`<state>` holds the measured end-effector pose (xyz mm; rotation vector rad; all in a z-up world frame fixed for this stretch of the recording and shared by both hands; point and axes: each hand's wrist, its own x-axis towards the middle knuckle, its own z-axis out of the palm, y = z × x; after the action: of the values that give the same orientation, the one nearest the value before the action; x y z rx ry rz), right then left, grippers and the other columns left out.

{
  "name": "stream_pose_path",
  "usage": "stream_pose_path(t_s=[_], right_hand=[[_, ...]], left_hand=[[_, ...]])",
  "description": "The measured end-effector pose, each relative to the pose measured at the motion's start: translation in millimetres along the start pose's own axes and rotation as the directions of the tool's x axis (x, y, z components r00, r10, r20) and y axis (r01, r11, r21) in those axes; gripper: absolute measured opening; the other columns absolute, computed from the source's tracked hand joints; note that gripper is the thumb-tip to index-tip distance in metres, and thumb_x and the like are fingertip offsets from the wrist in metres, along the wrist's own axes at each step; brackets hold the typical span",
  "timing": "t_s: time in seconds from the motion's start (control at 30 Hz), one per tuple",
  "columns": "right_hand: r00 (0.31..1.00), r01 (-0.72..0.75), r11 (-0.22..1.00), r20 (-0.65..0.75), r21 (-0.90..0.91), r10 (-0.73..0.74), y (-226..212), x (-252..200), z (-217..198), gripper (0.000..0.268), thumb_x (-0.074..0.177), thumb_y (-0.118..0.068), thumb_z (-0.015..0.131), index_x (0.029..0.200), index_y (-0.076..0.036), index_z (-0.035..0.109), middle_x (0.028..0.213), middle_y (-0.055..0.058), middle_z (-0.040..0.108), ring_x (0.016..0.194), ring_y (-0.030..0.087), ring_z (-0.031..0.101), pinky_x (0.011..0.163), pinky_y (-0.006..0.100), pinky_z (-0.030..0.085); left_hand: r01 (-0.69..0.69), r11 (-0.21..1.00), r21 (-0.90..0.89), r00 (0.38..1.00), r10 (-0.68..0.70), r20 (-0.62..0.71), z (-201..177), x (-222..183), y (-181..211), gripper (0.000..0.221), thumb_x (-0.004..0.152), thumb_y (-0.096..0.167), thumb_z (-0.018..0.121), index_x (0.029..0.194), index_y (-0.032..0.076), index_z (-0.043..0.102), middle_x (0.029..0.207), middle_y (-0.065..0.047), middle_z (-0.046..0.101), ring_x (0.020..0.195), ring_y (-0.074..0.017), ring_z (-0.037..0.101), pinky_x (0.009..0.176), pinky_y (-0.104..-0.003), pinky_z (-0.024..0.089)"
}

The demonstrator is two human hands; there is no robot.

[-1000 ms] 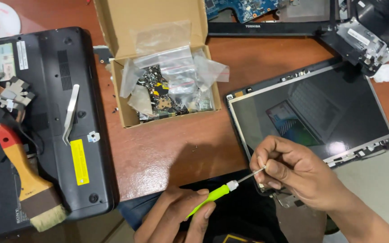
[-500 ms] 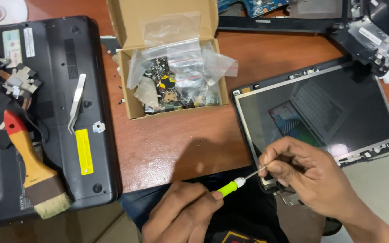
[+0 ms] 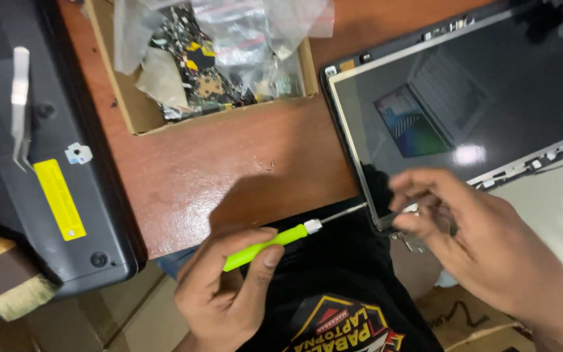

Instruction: Technician repairing a laptop screen assembly by using a screwdriver to secure components and sorting through replacement parts.

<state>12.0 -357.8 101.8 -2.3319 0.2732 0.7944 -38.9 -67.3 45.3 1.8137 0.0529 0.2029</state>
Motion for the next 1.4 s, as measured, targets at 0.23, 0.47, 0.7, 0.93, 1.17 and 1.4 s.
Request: stream_pose_path(t_s=[0.23, 0.47, 0.7, 0.93, 1.17, 1.4], right_hand=[[0.924, 0.36, 0.49, 0.231, -0.794, -0.303, 80, -28, 15, 0.062, 0.093, -0.071, 0.072, 0.138, -0.029, 0.068, 0.126, -0.01, 0.075, 0.119, 0.019, 0.071, 0.094, 0.04, 0.055], [0.842, 0.43, 0.448, 0.17, -0.784, -0.512, 84, -27, 25, 0.047, 0.105, -0.034, 0.065, 0.147, -0.012, 0.068, 0.123, -0.001, 0.074, 0.108, 0.024, 0.07, 0.089, 0.041, 0.056], [0.849, 0.45, 0.478, 0.195, -0.754, -0.491, 82, -22, 20, 0.056, 0.1, -0.037, 0.067, 0.152, -0.015, 0.066, 0.115, 0.001, 0.068, 0.104, 0.027, 0.066, 0.089, 0.044, 0.056], [0.815, 0.472, 0.424, 0.199, -0.773, -0.545, 75, -20, 22, 0.057, 0.1, -0.04, 0.075, 0.153, -0.018, 0.07, 0.11, -0.003, 0.072, 0.099, 0.024, 0.068, 0.084, 0.041, 0.053], [0.86, 0.431, 0.482, 0.184, -0.763, -0.477, 73, -15, 15, 0.073, 0.094, -0.074, 0.067, 0.153, -0.031, 0.069, 0.109, -0.003, 0.073, 0.102, 0.025, 0.068, 0.08, 0.044, 0.056], [0.885, 0.402, 0.574, 0.14, -0.714, -0.445, 54, 39, -23, 0.055, 0.11, -0.053, 0.051, 0.157, -0.03, 0.067, 0.137, -0.006, 0.078, 0.125, 0.021, 0.072, 0.103, 0.049, 0.062]], left_hand=[[0.085, 0.996, 0.036, 0.996, -0.085, 0.015, -5, -11, -17, 0.013, 0.095, 0.006, 0.087, 0.107, 0.005, 0.083, 0.102, -0.008, 0.086, 0.071, -0.0068, 0.066, 0.062, -0.021, 0.042], [0.024, 0.996, -0.083, 0.982, -0.008, 0.189, 9, -15, -29, 0.015, 0.098, -0.002, 0.082, 0.112, -0.002, 0.078, 0.1, -0.014, 0.08, 0.086, -0.0225, 0.081, 0.08, -0.03, 0.067], [-0.034, 0.995, -0.097, 0.975, 0.054, 0.214, 14, -19, -35, 0.012, 0.1, 0.0, 0.079, 0.112, -0.002, 0.076, 0.101, -0.016, 0.082, 0.084, -0.0257, 0.08, 0.079, -0.032, 0.067], [-0.008, 0.994, -0.107, 0.967, 0.035, 0.251, 17, -20, -38, 0.014, 0.101, -0.001, 0.078, 0.114, -0.003, 0.075, 0.1, -0.017, 0.079, 0.083, -0.0258, 0.078, 0.077, -0.032, 0.066], [0.029, 0.991, -0.133, 0.956, 0.011, 0.292, 20, -22, -38, 0.016, 0.101, 0.0, 0.079, 0.116, -0.004, 0.076, 0.097, -0.017, 0.077, 0.069, -0.0188, 0.07, 0.065, -0.027, 0.062], [-0.002, 0.989, -0.147, 0.964, 0.04, 0.261, 23, -22, -38, 0.014, 0.103, 0.006, 0.076, 0.115, -0.002, 0.076, 0.096, -0.015, 0.077, 0.067, -0.0179, 0.067, 0.064, -0.027, 0.06]])
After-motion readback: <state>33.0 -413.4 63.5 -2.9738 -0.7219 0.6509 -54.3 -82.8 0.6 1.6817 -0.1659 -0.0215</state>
